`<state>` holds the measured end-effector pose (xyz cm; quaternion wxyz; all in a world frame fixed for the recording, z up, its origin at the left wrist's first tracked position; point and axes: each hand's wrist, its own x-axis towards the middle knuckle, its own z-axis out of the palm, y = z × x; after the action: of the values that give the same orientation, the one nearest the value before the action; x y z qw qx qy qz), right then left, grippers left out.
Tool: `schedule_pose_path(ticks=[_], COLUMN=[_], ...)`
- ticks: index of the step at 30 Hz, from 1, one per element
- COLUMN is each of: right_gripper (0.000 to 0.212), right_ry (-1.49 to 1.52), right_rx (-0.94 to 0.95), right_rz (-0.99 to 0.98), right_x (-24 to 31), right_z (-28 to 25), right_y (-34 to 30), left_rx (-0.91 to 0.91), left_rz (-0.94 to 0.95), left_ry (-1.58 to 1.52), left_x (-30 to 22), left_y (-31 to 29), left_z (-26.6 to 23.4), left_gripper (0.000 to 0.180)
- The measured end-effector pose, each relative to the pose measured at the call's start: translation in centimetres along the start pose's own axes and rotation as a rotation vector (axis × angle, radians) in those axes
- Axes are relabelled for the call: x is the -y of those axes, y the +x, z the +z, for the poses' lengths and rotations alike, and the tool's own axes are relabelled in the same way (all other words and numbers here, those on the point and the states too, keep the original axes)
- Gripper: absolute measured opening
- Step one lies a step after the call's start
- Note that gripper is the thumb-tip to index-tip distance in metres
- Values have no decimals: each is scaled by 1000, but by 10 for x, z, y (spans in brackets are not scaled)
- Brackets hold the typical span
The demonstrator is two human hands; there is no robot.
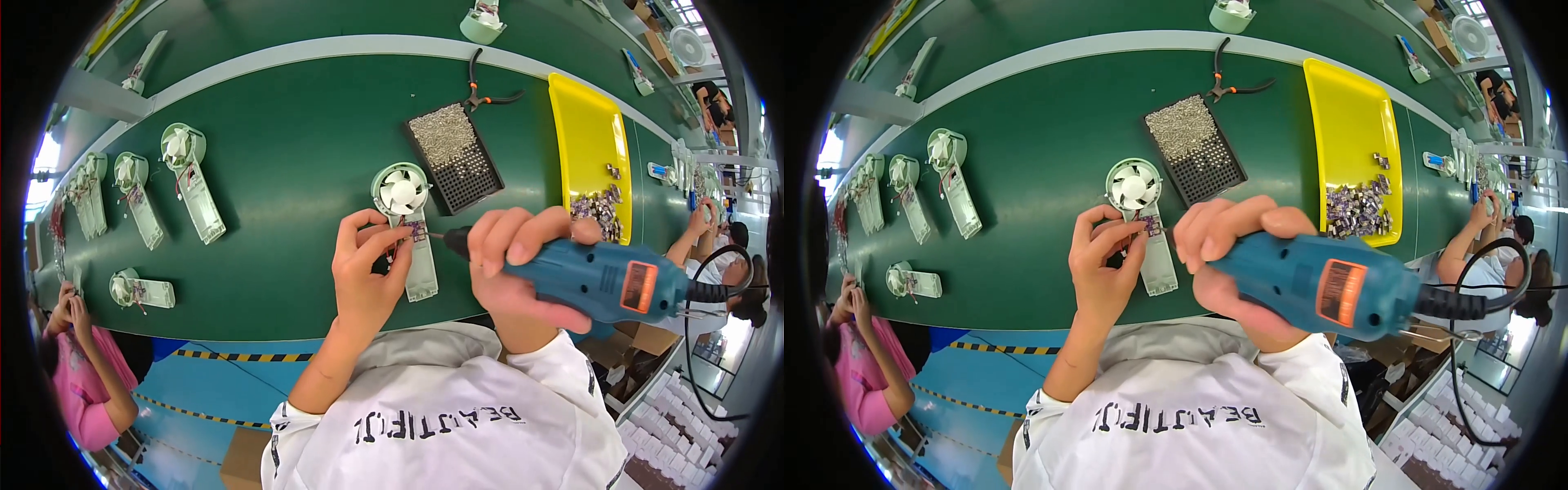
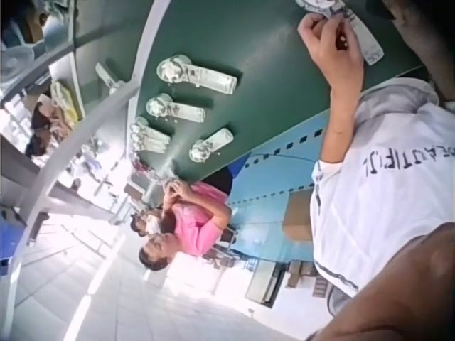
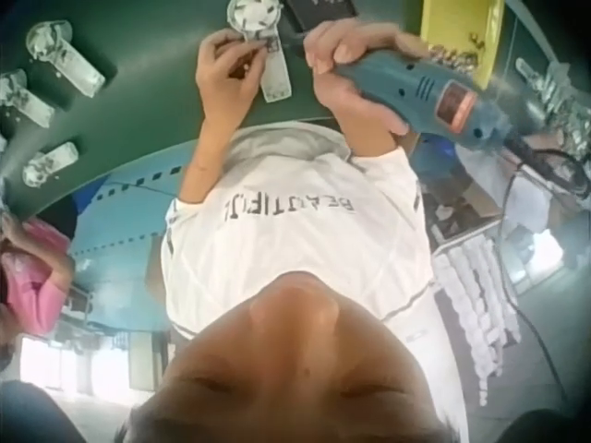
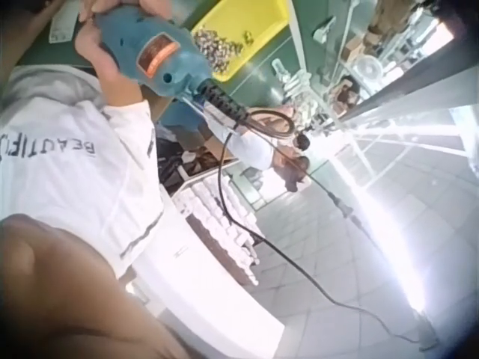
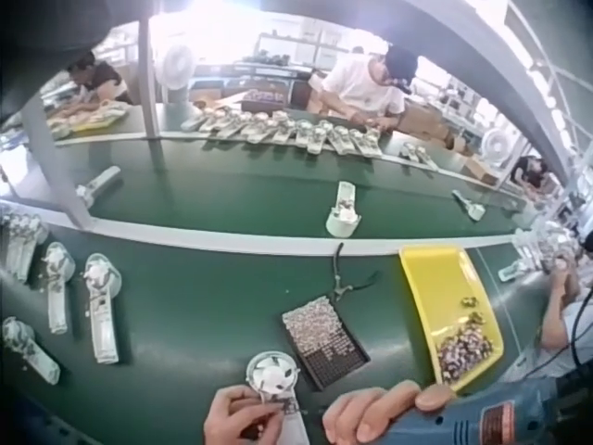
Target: Assembling handheld electronic fans by installing motors and plastic housings using a power screwdriver on an assembly line.
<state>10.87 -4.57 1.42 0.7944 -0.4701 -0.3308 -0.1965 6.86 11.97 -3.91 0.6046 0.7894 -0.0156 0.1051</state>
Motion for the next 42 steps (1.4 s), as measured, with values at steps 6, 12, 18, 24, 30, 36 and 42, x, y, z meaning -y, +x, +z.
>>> schedule_pose_path(ticks=[6,12,18,24,30,36,42], right_gripper=[98,94,89,93,96,96,97], right_ry=[-4,-5,-55,-11,0,-20,-8], right_rx=[7,-5,72,-22,-184,-267,-247], right_rz=[27,36,11,33,65,99,75], right_x=[-11,-12,-11,-1,-17,-20,-20], right_z=[3,8,15,20,20,22,22], right_y=[-12,-15,-20,-5,-3,3,7], left_rx=[22,0,17,35,42,22,14], left_rz=[-9,24,1,30,25,50,53], left_ry=[10,8,-13,37,64,57,38], left_x=[0,1,-1,-1,-5,-3,-3], left_y=[0,0,-1,-1,-1,-1,-1], left_z=[-2,-1,-3,-5,-3,-1,0], left_gripper=[18,19,20,23,26,18,18])
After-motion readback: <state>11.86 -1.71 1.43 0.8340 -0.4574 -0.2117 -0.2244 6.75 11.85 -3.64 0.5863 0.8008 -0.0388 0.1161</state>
